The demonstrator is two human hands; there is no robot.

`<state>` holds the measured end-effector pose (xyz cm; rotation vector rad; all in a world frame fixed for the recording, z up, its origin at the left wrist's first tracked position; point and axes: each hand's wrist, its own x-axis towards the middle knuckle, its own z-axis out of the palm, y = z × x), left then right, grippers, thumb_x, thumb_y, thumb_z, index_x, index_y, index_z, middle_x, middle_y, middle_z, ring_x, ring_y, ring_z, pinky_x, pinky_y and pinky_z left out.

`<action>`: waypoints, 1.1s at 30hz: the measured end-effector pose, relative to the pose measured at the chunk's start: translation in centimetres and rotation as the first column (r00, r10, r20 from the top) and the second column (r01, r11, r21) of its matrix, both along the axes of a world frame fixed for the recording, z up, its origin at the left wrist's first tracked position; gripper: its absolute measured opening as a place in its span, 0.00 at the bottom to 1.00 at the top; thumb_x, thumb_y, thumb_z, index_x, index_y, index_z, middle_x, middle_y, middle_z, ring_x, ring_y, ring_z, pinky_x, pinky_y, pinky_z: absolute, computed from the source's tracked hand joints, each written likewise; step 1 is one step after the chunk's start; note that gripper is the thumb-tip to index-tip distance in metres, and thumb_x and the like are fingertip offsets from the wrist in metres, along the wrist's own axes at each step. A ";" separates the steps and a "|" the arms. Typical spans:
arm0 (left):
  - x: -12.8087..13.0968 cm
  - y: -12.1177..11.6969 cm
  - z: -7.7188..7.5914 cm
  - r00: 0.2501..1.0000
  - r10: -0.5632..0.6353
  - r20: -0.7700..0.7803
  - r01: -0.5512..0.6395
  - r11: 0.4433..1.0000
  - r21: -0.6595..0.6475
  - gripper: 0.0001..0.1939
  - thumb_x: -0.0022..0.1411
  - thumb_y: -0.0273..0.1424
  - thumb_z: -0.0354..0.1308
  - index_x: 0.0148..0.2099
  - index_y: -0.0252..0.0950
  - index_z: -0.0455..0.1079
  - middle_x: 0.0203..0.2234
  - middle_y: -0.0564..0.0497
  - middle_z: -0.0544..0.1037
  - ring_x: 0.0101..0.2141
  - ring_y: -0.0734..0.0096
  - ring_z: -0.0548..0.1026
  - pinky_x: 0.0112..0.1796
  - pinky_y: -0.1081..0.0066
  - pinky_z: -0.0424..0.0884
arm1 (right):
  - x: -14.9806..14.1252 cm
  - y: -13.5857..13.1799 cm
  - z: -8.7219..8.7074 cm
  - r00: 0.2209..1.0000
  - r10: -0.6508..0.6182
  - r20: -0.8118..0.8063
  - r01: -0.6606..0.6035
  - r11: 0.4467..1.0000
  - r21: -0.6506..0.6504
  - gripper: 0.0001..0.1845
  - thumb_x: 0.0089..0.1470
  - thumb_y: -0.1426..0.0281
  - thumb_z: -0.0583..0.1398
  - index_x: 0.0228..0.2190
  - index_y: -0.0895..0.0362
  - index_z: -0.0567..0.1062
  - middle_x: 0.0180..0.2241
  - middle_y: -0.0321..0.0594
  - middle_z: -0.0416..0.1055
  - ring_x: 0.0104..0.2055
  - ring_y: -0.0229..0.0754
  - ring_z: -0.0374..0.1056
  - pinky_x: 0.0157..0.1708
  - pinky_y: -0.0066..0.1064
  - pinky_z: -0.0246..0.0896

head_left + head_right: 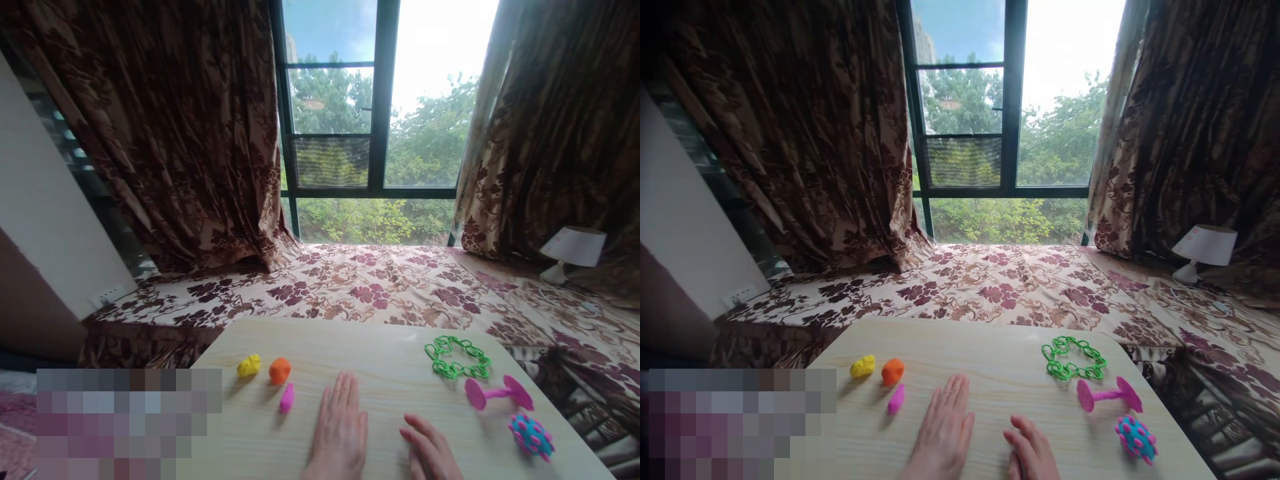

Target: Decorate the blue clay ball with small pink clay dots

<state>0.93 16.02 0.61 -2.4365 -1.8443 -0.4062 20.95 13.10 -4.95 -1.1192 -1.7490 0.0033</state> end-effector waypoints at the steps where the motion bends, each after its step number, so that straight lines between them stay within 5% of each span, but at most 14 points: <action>1: -0.9 -0.5 -0.4 1.000 0.009 -0.020 -0.008 0.999 0.034 0.26 0.63 0.35 0.38 0.62 0.32 0.48 0.60 0.45 0.54 0.58 0.61 0.54 0.54 0.58 0.57 | 0.1 -0.3 0.5 0.999 0.017 0.028 -0.016 1.000 -0.025 0.13 0.53 0.70 0.53 0.39 0.52 0.74 0.43 0.45 0.71 0.46 0.48 0.67 0.41 0.38 0.67; 5: -4.7 -3.9 -2.7 0.992 0.060 -0.115 -0.026 0.960 0.278 0.31 0.62 0.32 0.42 0.64 0.33 0.35 0.57 0.45 0.61 0.55 0.61 0.60 0.48 0.59 0.64 | 0.2 -1.1 2.4 0.994 0.053 0.092 -0.041 0.991 -0.125 0.15 0.52 0.73 0.54 0.41 0.53 0.72 0.46 0.45 0.69 0.48 0.48 0.65 0.44 0.40 0.67; 8: -4.6 -6.2 -2.9 0.985 0.022 -0.173 0.041 0.936 0.350 0.34 0.60 0.33 0.45 0.64 0.31 0.34 0.55 0.43 0.64 0.54 0.62 0.63 0.46 0.62 0.65 | -0.1 -1.5 3.2 0.997 0.049 0.063 -0.036 0.981 -0.191 0.15 0.52 0.74 0.53 0.42 0.53 0.71 0.47 0.45 0.67 0.50 0.48 0.63 0.45 0.42 0.65; 12: -0.2 -5.4 -0.9 0.980 -0.118 -0.158 0.156 0.954 0.255 0.27 0.61 0.35 0.43 0.61 0.31 0.50 0.57 0.44 0.62 0.56 0.60 0.60 0.50 0.61 0.61 | -0.4 -1.9 3.7 0.999 0.044 0.006 -0.041 0.964 -0.263 0.15 0.53 0.74 0.52 0.43 0.53 0.70 0.48 0.45 0.65 0.51 0.47 0.61 0.48 0.43 0.63; 15: 2.0 -2.2 0.7 0.997 -0.061 -0.055 0.067 0.991 0.112 0.25 0.63 0.35 0.40 0.60 0.32 0.55 0.57 0.44 0.61 0.57 0.60 0.57 0.54 0.56 0.55 | -0.5 -2.0 4.0 0.999 0.033 -0.021 -0.038 0.960 -0.279 0.15 0.54 0.73 0.51 0.42 0.54 0.70 0.48 0.45 0.65 0.51 0.47 0.61 0.49 0.43 0.62; 18: 1.4 0.1 1.2 1.000 0.006 -0.017 -0.005 0.997 0.079 0.24 0.64 0.31 0.38 0.61 0.29 0.51 0.57 0.41 0.60 0.58 0.60 0.55 0.54 0.54 0.55 | -0.5 -2.1 4.0 0.999 0.034 -0.020 -0.038 0.959 -0.280 0.14 0.54 0.73 0.51 0.42 0.54 0.70 0.48 0.45 0.65 0.51 0.48 0.61 0.48 0.44 0.61; 21: -1.1 -1.4 0.5 1.000 0.008 -0.030 -0.006 0.998 0.068 0.25 0.63 0.30 0.39 0.62 0.30 0.48 0.59 0.42 0.57 0.59 0.62 0.53 0.54 0.56 0.54 | -0.4 -2.1 3.9 0.999 0.044 -0.021 -0.048 0.955 -0.291 0.14 0.55 0.73 0.51 0.43 0.54 0.69 0.49 0.46 0.64 0.52 0.48 0.59 0.49 0.46 0.60; 27: -4.0 -8.7 -1.3 0.989 -0.050 -0.137 0.071 0.987 0.147 0.32 0.62 0.32 0.42 0.64 0.31 0.35 0.59 0.44 0.57 0.59 0.64 0.54 0.53 0.62 0.58 | -0.4 -2.1 3.7 0.996 0.071 -0.048 -0.083 0.936 -0.341 0.14 0.55 0.72 0.51 0.43 0.54 0.69 0.49 0.46 0.63 0.53 0.49 0.58 0.50 0.48 0.58; 30: -2.0 -8.3 -0.7 0.984 -0.106 -0.145 0.120 0.988 0.096 0.31 0.63 0.34 0.41 0.64 0.30 0.38 0.60 0.43 0.54 0.59 0.61 0.52 0.54 0.61 0.56 | -0.4 -2.0 3.9 0.994 0.059 -0.090 -0.087 0.933 -0.349 0.14 0.55 0.72 0.51 0.44 0.54 0.69 0.49 0.46 0.64 0.52 0.49 0.59 0.51 0.47 0.57; 33: 1.2 -5.2 0.4 0.988 -0.136 -0.076 0.139 0.990 0.033 0.27 0.64 0.35 0.38 0.63 0.31 0.44 0.60 0.44 0.53 0.60 0.61 0.50 0.55 0.58 0.53 | -0.3 -1.9 4.0 0.991 0.037 -0.131 -0.078 0.942 -0.326 0.14 0.56 0.71 0.51 0.43 0.54 0.69 0.48 0.46 0.65 0.51 0.48 0.60 0.49 0.46 0.59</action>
